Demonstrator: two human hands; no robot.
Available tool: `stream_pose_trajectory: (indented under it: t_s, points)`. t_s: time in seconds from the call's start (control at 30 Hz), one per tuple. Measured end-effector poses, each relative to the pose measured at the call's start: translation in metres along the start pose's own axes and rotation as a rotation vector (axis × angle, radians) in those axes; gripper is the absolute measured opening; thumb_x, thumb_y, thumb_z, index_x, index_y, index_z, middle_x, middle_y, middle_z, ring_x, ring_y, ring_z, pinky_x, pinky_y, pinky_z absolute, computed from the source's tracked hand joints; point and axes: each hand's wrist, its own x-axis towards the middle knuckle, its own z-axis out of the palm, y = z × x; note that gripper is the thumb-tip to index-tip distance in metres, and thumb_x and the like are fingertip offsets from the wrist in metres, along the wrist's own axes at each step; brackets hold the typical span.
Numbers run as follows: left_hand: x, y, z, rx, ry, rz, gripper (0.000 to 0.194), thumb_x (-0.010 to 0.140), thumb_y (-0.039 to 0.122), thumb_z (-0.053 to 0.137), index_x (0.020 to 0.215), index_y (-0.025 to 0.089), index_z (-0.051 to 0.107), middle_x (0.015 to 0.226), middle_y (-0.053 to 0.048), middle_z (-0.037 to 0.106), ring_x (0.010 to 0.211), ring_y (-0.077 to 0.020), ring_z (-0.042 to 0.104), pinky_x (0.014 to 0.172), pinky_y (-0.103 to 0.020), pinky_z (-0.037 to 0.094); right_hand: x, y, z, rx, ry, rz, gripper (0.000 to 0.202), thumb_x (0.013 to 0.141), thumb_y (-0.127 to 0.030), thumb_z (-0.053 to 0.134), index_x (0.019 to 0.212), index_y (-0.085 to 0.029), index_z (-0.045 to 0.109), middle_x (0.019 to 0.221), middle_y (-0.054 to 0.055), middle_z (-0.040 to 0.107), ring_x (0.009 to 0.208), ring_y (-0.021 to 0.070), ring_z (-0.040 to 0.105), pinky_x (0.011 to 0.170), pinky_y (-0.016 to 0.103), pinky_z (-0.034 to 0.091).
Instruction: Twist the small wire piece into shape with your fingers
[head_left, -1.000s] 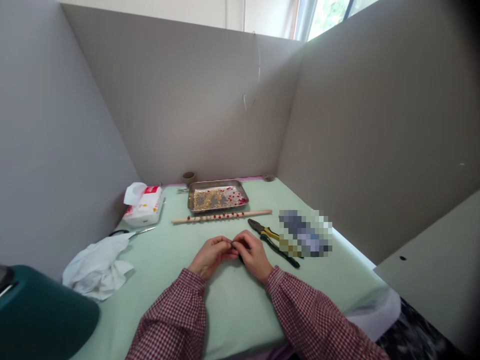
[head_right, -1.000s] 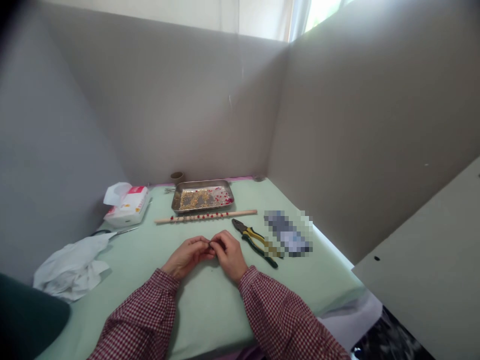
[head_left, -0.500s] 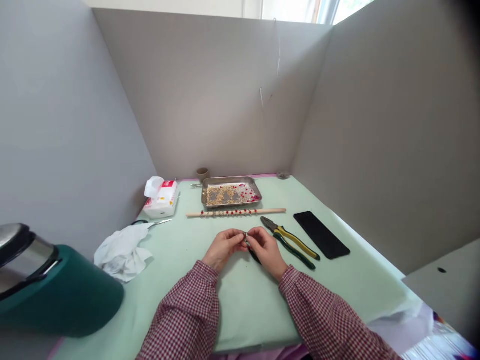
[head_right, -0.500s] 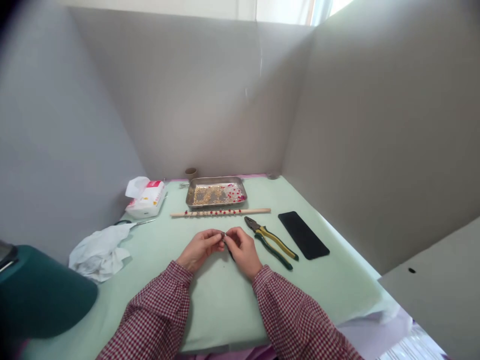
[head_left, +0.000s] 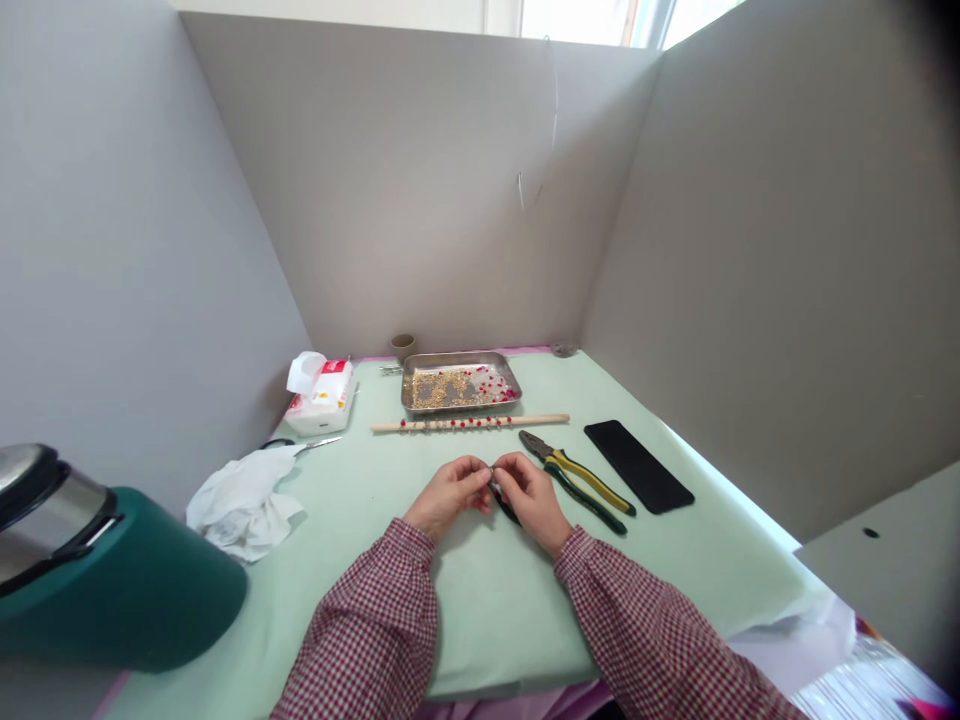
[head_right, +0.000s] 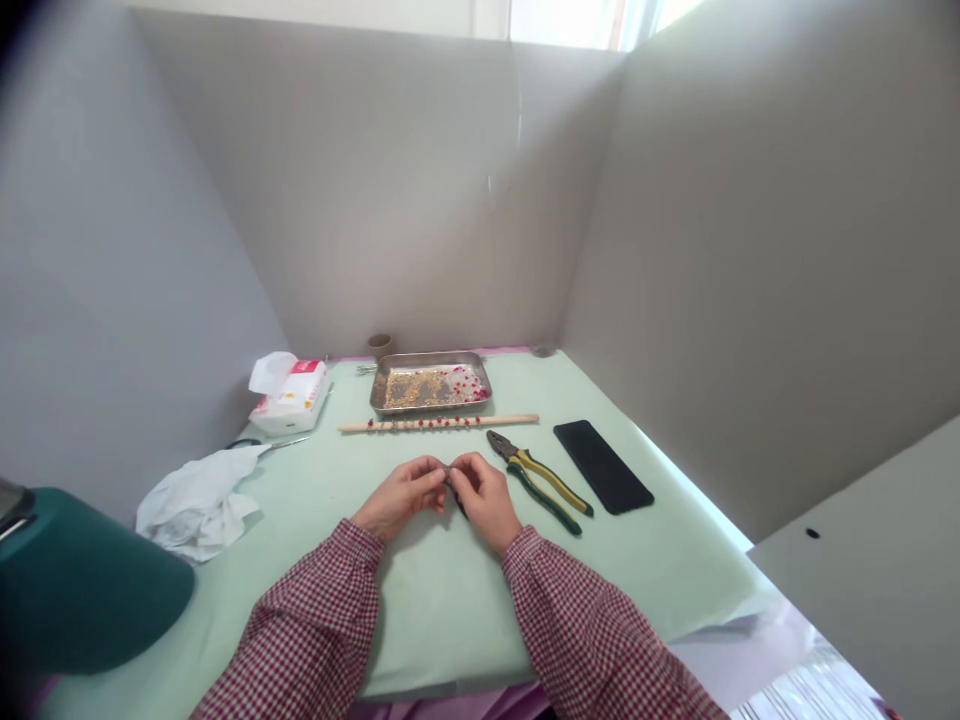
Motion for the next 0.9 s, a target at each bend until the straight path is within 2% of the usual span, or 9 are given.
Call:
stream_pose_trajectory:
  t_s: [0.1, 0.27, 0.57, 0.8, 0.9]
  points:
    - [0.0002, 0.0, 0.0017, 0.079, 0.02, -0.007, 0.031, 0.071, 0.04, 0.067, 0.077, 0.014, 0.051, 0.059, 0.001, 0.052, 0.051, -0.0091, 0.052, 0.053, -0.024, 0.045, -0.0002, -0.0011, -0.0005, -0.048, 0.017, -0.02, 0.017, 0.086, -0.034, 0.049, 0.081, -0.019, 0.053, 0.066, -0.001, 0.054, 0.055, 0.0113, 0.049, 0.053, 0.023, 0.041]
    - [0.0005, -0.0019, 0.0027, 0.126, -0.041, -0.018, 0.034, 0.071, 0.042, 0.067, 0.08, 0.015, 0.048, 0.068, 0.0, 0.058, 0.046, -0.0071, 0.051, 0.046, -0.022, 0.043, -0.0016, -0.0043, 0.0004, -0.142, 0.041, -0.058, 0.014, 0.087, -0.029, 0.046, 0.082, -0.019, 0.054, 0.067, 0.0, 0.056, 0.059, 0.0125, 0.05, 0.057, 0.024, 0.041]
    - [0.0028, -0.002, 0.0058, 0.121, 0.0, -0.023, 0.033, 0.068, 0.04, 0.069, 0.076, 0.013, 0.051, 0.066, -0.001, 0.058, 0.045, -0.0079, 0.052, 0.047, -0.023, 0.043, -0.003, -0.0043, 0.0029, -0.346, 0.04, -0.121, 0.015, 0.089, -0.025, 0.04, 0.085, -0.02, 0.054, 0.075, 0.002, 0.059, 0.068, 0.0157, 0.053, 0.063, 0.026, 0.039]
    - [0.0054, -0.0064, 0.002, 0.125, -0.035, 0.011, 0.03, 0.069, 0.037, 0.069, 0.077, 0.013, 0.053, 0.066, -0.002, 0.059, 0.049, -0.0088, 0.054, 0.054, -0.024, 0.044, -0.0013, -0.0038, 0.0007, -0.332, 0.044, -0.095, 0.013, 0.088, -0.024, 0.042, 0.081, -0.019, 0.052, 0.074, 0.002, 0.057, 0.067, 0.0151, 0.052, 0.063, 0.026, 0.038]
    - [0.0057, -0.0056, 0.0008, 0.13, 0.0, 0.012, 0.031, 0.069, 0.038, 0.069, 0.077, 0.013, 0.053, 0.066, -0.003, 0.06, 0.049, -0.0094, 0.054, 0.054, -0.025, 0.045, 0.0001, -0.0032, 0.0006, -0.296, 0.047, -0.08, 0.014, 0.088, -0.025, 0.043, 0.082, -0.019, 0.054, 0.073, 0.001, 0.058, 0.066, 0.0149, 0.053, 0.063, 0.027, 0.039]
